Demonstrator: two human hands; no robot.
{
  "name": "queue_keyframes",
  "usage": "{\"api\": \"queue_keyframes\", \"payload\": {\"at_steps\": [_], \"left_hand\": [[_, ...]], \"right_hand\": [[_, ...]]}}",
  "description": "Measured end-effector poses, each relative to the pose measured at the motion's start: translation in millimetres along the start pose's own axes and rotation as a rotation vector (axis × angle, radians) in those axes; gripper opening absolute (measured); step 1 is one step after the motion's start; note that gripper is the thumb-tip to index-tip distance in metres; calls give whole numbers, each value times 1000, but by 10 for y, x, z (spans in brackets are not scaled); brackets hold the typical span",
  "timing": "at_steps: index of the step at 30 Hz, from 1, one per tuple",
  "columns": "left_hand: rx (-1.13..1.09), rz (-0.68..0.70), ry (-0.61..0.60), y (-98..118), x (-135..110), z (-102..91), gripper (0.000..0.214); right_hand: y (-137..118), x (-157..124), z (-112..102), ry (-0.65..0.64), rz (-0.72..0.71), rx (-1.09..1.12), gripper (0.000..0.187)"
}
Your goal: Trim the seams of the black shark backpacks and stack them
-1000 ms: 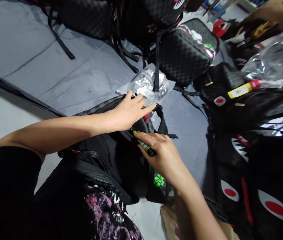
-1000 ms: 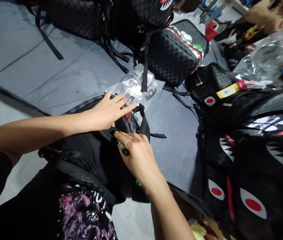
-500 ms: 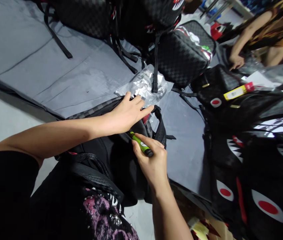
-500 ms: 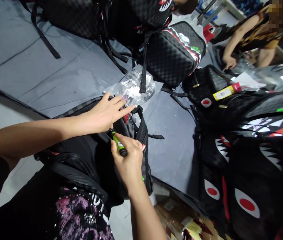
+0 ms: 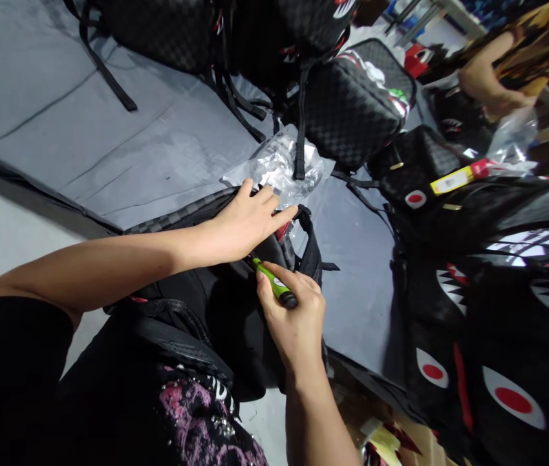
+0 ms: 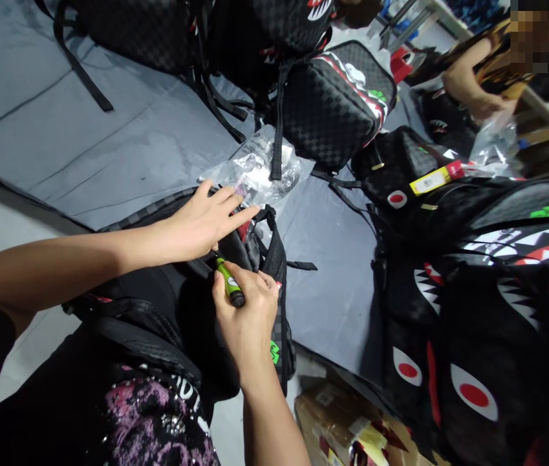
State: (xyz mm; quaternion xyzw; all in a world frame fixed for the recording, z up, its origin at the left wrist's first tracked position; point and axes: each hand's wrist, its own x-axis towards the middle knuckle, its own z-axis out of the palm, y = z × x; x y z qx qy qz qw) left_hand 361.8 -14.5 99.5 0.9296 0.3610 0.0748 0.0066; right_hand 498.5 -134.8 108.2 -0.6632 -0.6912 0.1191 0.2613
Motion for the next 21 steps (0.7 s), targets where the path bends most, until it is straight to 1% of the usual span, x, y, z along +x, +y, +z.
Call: {"api": "queue_keyframes", "payload": {"at_steps": [2, 8, 11, 14, 16, 18, 21], "left_hand": [[-6, 2, -4, 1, 0, -7, 72], [-43, -17, -47, 2, 8, -19, 74], [-41, -20, -49, 4, 13, -21, 72], [-30, -21, -44, 11, 16, -28, 71], [-25, -25, -50, 16, 15, -38, 71], [-23, -32, -60, 21, 13, -49, 72], [-23, -36, -69, 24, 8, -65, 75]], "right_hand": [[-13, -5, 10, 16, 1, -9, 17], [-51, 1, 16, -2, -9, -65, 17], [-60, 11, 8, -20, -30, -52, 17], [-60, 22, -4, -25, -23, -40, 18], [-59, 29, -15, -51, -20, -32, 19], [-61, 35, -25, -72, -19, -44, 19], [-76, 43, -31, -71, -33, -84, 19]]}}
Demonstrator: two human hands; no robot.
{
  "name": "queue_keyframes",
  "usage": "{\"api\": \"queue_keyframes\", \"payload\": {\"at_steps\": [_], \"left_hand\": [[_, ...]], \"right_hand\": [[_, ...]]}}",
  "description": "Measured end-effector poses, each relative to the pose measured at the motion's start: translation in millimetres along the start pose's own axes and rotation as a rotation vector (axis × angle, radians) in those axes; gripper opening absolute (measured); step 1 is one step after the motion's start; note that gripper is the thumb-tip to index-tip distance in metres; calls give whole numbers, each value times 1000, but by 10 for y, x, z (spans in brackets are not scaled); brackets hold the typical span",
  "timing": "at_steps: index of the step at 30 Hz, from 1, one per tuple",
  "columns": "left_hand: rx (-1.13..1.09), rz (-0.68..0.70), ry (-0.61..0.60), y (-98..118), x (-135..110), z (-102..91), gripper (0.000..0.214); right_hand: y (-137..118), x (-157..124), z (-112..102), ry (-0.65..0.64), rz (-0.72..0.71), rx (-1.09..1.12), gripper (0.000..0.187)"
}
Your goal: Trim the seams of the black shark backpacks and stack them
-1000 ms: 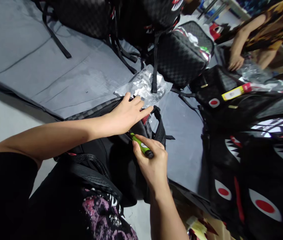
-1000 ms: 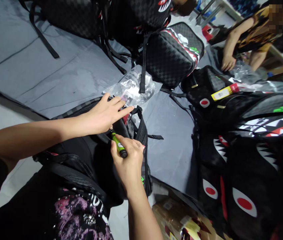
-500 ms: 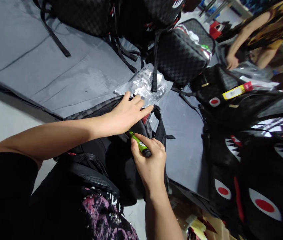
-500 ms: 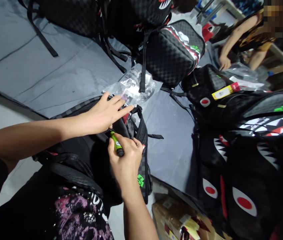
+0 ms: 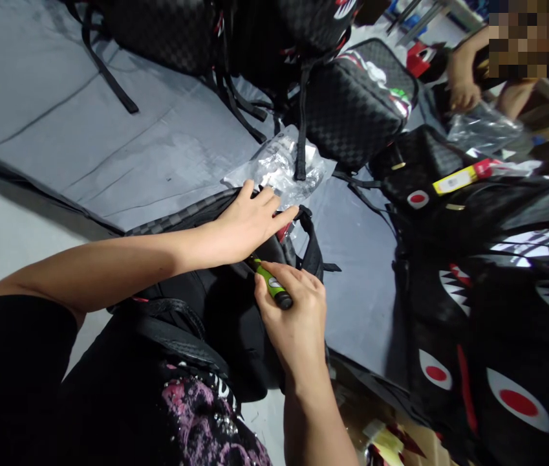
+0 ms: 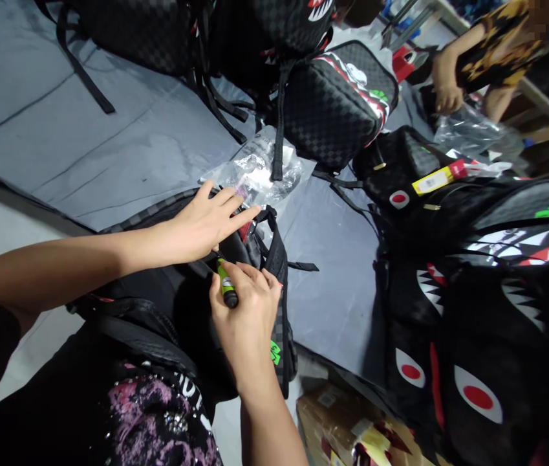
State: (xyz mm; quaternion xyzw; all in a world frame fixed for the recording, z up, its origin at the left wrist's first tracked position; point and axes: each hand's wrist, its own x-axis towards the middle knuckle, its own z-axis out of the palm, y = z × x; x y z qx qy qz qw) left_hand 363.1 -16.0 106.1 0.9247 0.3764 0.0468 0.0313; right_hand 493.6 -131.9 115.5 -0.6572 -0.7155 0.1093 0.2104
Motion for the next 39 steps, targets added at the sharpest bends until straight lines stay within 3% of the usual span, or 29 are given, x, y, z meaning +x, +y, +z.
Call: {"api": "queue_keyframes", "payload": {"at_steps": [22, 26, 39], "left_hand": [[26, 39, 34, -46, -3, 42, 69], [24, 36, 30, -49, 4, 49, 69], [-2, 33, 7, -57, 2, 36, 71]], "right_hand": [[-66, 11, -19, -53, -40, -60, 21], [-59, 0, -14, -9, -16, -103, 20], [10, 13, 53, -8, -6, 41, 21]]}}
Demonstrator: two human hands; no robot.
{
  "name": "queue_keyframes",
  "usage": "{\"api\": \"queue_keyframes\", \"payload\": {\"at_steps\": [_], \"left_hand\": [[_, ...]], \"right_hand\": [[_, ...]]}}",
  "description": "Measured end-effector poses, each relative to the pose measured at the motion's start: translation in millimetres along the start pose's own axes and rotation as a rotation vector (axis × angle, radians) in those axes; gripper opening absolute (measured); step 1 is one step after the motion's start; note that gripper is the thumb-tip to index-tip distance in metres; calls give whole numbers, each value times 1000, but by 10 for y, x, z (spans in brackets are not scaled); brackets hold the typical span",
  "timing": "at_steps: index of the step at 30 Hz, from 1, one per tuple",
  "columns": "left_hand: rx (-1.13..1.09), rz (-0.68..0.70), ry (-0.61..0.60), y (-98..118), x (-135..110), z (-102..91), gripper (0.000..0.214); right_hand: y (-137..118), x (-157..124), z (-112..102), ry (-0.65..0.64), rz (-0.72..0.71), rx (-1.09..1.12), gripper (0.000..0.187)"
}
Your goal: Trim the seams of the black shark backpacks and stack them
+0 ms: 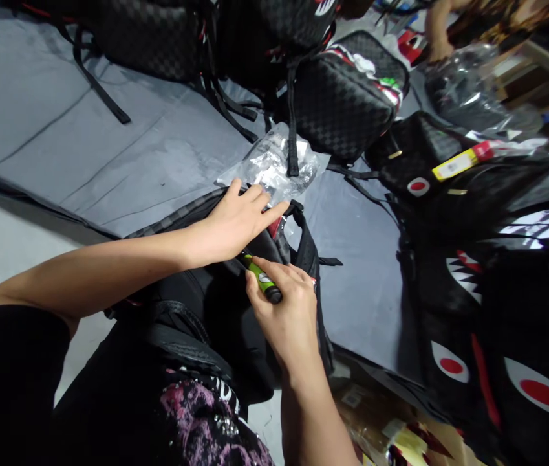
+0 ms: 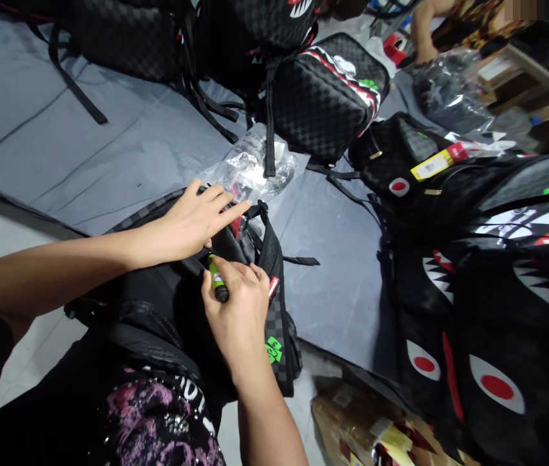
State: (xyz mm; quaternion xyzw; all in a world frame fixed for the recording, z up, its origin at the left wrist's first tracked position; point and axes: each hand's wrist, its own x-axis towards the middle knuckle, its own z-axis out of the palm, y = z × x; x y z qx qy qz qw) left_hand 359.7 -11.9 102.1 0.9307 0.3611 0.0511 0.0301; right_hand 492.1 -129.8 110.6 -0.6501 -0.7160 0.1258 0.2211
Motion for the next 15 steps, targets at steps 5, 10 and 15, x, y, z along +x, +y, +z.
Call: {"api": "queue_keyframes", "payload": {"at_steps": [5, 10, 15], "left_hand": [[20, -1, -17, 10, 8, -13, 70], [25, 8, 0, -1, 6, -17, 68], [20, -2, 5, 12, 5, -4, 70]], "right_hand": [[31, 8, 8, -4, 13, 48, 21], [54, 14, 11, -10, 16, 116, 20], [62, 19, 0, -5, 4, 106, 19]]}}
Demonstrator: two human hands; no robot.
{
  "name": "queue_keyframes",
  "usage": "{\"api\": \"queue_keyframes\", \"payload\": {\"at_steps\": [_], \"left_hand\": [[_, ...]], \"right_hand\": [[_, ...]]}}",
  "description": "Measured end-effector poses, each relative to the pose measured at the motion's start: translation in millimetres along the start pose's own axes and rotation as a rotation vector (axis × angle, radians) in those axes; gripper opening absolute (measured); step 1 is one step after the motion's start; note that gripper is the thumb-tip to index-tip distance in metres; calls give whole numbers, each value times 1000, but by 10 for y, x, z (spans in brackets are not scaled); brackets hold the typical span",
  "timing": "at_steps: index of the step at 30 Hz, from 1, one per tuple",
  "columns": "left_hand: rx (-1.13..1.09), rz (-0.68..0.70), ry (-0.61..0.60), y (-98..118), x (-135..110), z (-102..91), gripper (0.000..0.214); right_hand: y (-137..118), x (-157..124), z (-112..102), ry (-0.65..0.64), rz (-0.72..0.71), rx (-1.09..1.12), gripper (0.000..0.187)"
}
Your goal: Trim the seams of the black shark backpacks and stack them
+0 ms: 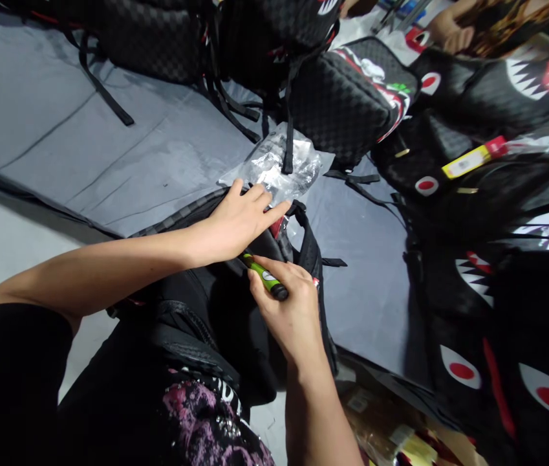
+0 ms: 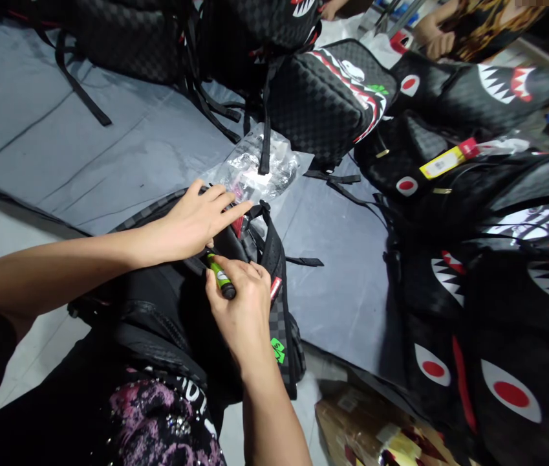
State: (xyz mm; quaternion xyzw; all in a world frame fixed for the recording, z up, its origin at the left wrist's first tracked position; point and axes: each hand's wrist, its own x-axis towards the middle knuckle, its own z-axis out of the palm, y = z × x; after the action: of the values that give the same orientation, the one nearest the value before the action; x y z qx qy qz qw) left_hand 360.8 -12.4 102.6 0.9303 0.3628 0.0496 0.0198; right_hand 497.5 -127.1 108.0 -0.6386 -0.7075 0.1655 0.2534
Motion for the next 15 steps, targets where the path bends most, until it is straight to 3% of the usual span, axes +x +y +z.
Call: {"api": "queue_keyframes", "payload": {"at_steps": [5, 8, 12, 15], "left_hand": [[-25, 9, -32, -36, 23, -17, 79], [-44, 13, -104, -187, -17, -90, 107], [-98, -115, -282, -358, -143, -232, 133], [-63, -204, -326, -302, -202, -314, 137]], "right_hand": [[36, -34, -25, 24, 0, -4, 20], [49, -70, -12, 36, -2, 31, 22], [-8, -68, 89, 82, -40, 63, 23], [-64, -20, 206, 103, -85, 118, 24]]}}
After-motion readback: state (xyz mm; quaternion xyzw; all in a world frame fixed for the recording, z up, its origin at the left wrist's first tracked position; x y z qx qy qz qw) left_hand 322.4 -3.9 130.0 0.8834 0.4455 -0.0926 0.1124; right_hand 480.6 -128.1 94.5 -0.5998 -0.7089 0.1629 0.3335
